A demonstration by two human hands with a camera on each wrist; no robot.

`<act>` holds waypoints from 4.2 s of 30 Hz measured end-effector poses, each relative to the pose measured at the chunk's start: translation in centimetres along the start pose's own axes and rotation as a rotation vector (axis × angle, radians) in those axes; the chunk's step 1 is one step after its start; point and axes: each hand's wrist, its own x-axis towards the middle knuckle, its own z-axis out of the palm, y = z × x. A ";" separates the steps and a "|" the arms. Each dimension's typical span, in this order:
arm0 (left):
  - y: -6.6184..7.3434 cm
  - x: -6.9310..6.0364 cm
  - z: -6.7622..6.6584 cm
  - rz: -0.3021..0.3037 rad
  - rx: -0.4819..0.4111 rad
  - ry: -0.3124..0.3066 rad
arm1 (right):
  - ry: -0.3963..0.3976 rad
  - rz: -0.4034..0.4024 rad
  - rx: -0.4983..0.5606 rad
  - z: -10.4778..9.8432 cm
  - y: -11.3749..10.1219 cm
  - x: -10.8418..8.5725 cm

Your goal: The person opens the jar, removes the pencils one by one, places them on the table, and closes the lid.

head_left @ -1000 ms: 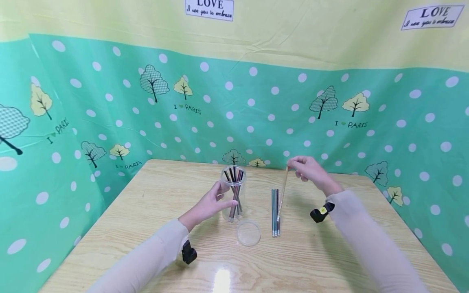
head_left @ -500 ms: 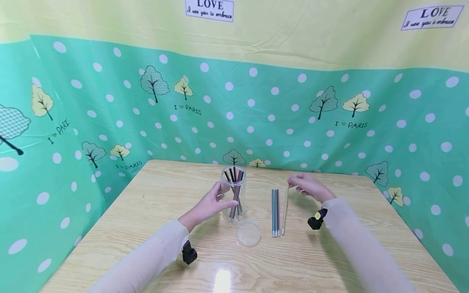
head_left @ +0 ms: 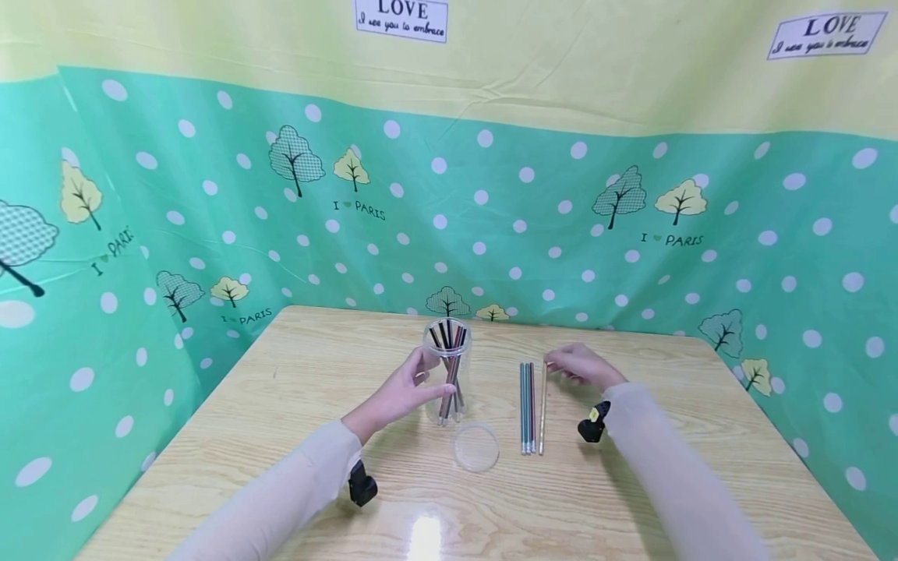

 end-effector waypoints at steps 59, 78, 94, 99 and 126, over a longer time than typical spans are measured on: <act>0.0 0.0 0.0 -0.015 0.005 0.009 | 0.012 0.031 -0.021 1.8 -0.5 0.2; 0.0 0.0 0.0 -0.019 -0.003 0.008 | 0.041 -0.084 -0.097 0.6 -5.2 -0.2; -0.1 0.0 0.0 -0.006 -0.002 0.001 | 0.001 -0.213 -0.119 2.3 -11.9 -1.2; -0.1 0.0 0.0 -0.014 0.000 -0.001 | -0.016 -0.261 -0.097 3.1 -13.8 -1.5; 0.1 0.0 -0.2 0.010 0.010 -0.015 | -0.187 -0.495 -0.160 8.5 -18.8 -0.4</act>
